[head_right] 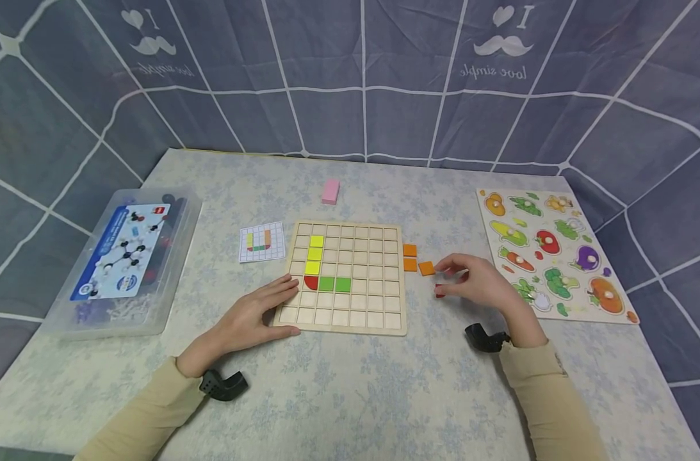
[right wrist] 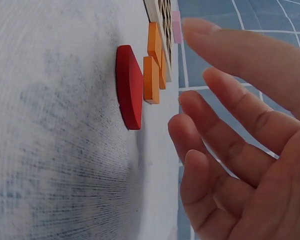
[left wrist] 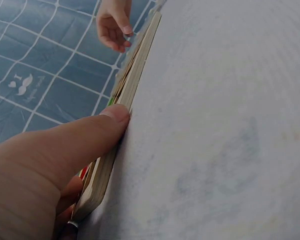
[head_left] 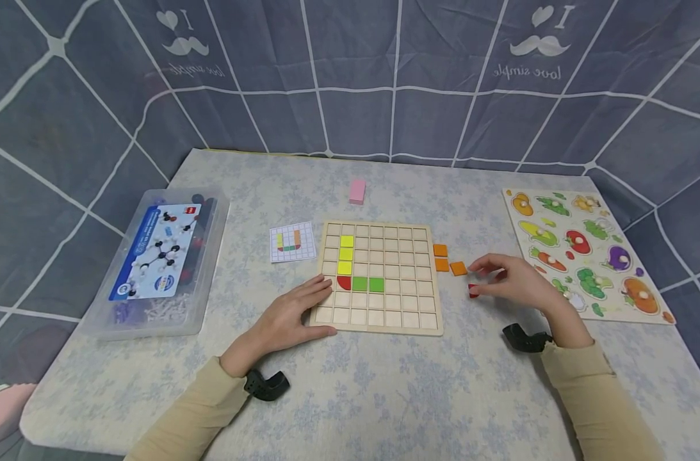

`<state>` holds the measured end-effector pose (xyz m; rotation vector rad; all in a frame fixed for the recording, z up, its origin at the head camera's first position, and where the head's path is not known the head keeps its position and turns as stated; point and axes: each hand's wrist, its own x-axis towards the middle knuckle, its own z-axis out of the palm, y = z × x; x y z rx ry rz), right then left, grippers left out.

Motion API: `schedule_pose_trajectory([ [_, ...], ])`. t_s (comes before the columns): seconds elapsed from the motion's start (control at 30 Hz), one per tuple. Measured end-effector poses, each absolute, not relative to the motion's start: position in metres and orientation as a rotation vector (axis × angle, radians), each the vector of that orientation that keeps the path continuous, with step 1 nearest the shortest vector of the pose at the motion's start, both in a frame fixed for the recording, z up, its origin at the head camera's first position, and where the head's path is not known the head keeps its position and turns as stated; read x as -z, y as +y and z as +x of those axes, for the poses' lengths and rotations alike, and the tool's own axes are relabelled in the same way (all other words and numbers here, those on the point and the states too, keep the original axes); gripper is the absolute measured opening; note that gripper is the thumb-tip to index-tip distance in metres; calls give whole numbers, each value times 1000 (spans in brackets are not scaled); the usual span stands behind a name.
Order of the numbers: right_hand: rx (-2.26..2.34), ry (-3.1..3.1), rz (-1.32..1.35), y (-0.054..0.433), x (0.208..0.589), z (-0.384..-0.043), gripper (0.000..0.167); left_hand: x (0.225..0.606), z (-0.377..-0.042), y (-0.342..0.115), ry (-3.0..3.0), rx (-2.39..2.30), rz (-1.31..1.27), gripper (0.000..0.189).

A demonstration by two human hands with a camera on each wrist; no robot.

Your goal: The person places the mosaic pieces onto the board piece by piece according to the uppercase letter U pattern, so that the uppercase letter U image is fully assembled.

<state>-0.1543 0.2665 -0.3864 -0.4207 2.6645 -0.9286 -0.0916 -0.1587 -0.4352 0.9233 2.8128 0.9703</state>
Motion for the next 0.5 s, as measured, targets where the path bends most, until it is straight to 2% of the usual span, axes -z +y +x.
schedule_pose_trajectory([
  [0.5, 888, 2615, -480, 269, 397, -153, 38, 436, -92, -159, 2815, -957, 912, 78],
])
